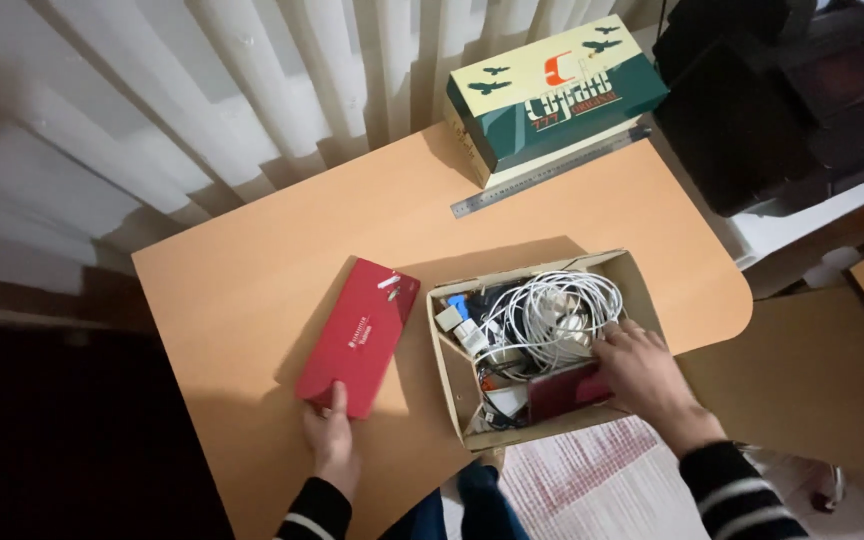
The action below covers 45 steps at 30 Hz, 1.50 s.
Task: The person is organizing a desk by sorting through various papers, notebooks, and small boxes, and placing them into a larger cardboard box for storage.
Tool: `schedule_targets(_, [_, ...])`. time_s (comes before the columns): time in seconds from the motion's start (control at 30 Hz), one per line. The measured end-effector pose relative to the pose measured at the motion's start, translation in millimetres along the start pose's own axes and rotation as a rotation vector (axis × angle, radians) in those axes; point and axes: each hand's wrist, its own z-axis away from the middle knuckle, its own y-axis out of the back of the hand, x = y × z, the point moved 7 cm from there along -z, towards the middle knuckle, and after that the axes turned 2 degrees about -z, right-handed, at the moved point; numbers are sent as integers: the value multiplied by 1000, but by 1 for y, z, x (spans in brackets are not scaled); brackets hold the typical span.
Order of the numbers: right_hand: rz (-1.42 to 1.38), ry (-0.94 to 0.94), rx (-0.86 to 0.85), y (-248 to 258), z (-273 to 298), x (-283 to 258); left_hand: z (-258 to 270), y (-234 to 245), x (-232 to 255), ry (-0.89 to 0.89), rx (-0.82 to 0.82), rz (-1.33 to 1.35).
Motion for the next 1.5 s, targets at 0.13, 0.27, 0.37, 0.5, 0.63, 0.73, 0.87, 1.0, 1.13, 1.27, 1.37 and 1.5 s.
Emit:
schedule_targets(0.13, [-197, -5, 235, 19, 44, 1, -48, 12, -88, 92, -231, -66])
schedule_targets(0.27, [-817, -574, 378, 41, 89, -34, -31, 26, -71, 271, -302, -44])
schedule_targets(0.37, [-1199, -565, 2, -52, 28, -156, 43, 28, 1, 426, -150, 38])
schedule_targets(0.5, [-1394, -391, 211, -30, -1, -275, 27, 10, 7, 508, -449, 60])
schedule_targets(0.63, [-1013, -211, 155, -108, -40, -254, -9, 0, 60, -17, -371, -236])
schedule_targets(0.73, [-550, -459, 112, -40, -13, -129, -56, -17, 48, -229, -426, -585])
schedule_targets(0.87, [-562, -446, -40, -22, 4, -51, -50, -45, 63, -340, -417, -990])
schedule_targets(1.0, [-431, -313, -113, -58, -23, -60, -53, -51, 64, -676, -229, -1029])
schedule_targets(1.13, [-423, -382, 34, -27, -28, -55, 9, -58, 107, -810, -170, -918])
schedule_targets(1.27, [-397, -449, 87, -9, -16, -52, 56, -56, 112, -1045, -228, -841])
schedule_targets(1.37, [-412, -469, 338, 8, -2, -35, 82, -58, 114, -1023, -313, -761])
schedule_targets(1.5, [-516, -442, 410, -5, 10, 22, 108, -66, 102, -1058, -494, -594])
